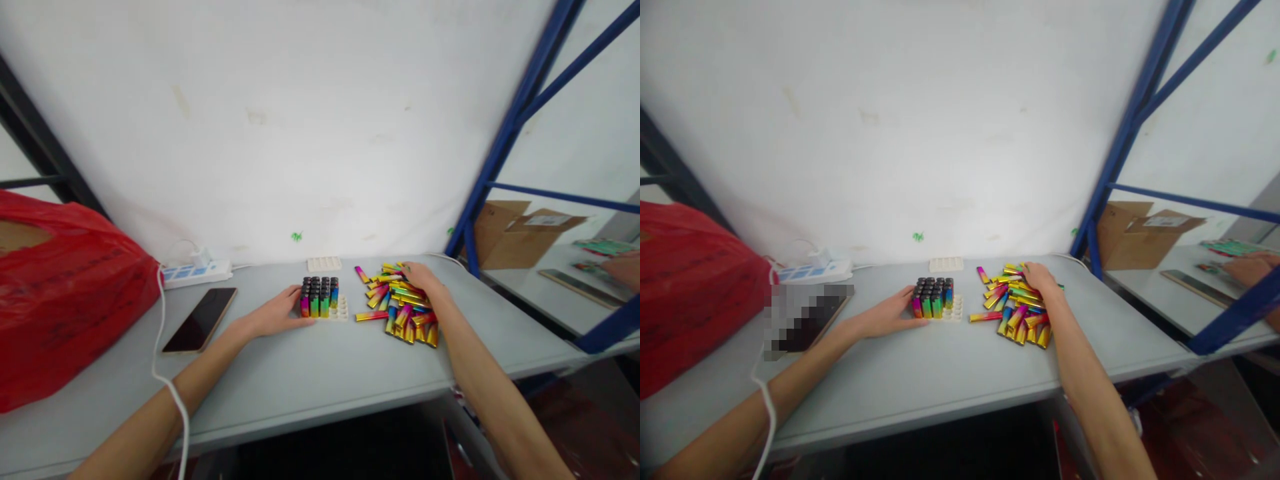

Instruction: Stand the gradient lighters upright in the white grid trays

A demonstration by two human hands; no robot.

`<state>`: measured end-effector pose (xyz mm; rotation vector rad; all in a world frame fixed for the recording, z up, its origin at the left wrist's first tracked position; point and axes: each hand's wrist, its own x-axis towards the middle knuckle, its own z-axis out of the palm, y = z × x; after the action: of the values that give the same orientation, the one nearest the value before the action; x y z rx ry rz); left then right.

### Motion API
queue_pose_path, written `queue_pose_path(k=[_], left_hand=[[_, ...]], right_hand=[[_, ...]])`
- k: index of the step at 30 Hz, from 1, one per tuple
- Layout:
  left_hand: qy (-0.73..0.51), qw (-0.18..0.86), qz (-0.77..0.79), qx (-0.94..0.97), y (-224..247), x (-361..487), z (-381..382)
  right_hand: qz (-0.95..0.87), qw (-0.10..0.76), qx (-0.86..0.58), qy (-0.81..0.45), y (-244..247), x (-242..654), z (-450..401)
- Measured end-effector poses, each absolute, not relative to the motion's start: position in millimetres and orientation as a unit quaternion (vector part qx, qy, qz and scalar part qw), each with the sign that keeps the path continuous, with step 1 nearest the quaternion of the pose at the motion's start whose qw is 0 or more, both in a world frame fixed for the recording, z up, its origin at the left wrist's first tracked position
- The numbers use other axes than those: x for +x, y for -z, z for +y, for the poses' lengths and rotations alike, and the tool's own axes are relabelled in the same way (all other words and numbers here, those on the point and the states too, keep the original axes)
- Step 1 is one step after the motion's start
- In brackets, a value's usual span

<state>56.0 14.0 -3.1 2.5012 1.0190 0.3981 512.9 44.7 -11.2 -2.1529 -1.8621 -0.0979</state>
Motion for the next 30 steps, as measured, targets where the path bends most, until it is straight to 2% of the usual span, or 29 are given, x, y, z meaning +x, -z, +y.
queue_pose_path(k=[12, 21, 23, 28, 30], left_hand=[[-0.143, 0.196, 0.362, 0.9, 2, 56, 13], [-0.142, 0.195, 0.362, 0.9, 0, 57, 11], [-0.145, 0.196, 0.362, 0.9, 0, 57, 11], [-0.148, 0.191, 0.363, 0.9, 1, 57, 11], [-0.148, 0.187, 0.363, 0.901, 2, 56, 12]], right_hand=[[-0.687, 0.204, -0.695, -0.063, 6, 508, 43], [-0.652, 0.303, -0.695, -0.024, -2, 504, 47], [-0.643, 0.357, -0.676, -0.046, -5, 498, 45], [-0.562, 0.612, -0.523, -0.191, -15, 464, 35], [-0.523, 0.663, -0.463, -0.268, -21, 447, 30]])
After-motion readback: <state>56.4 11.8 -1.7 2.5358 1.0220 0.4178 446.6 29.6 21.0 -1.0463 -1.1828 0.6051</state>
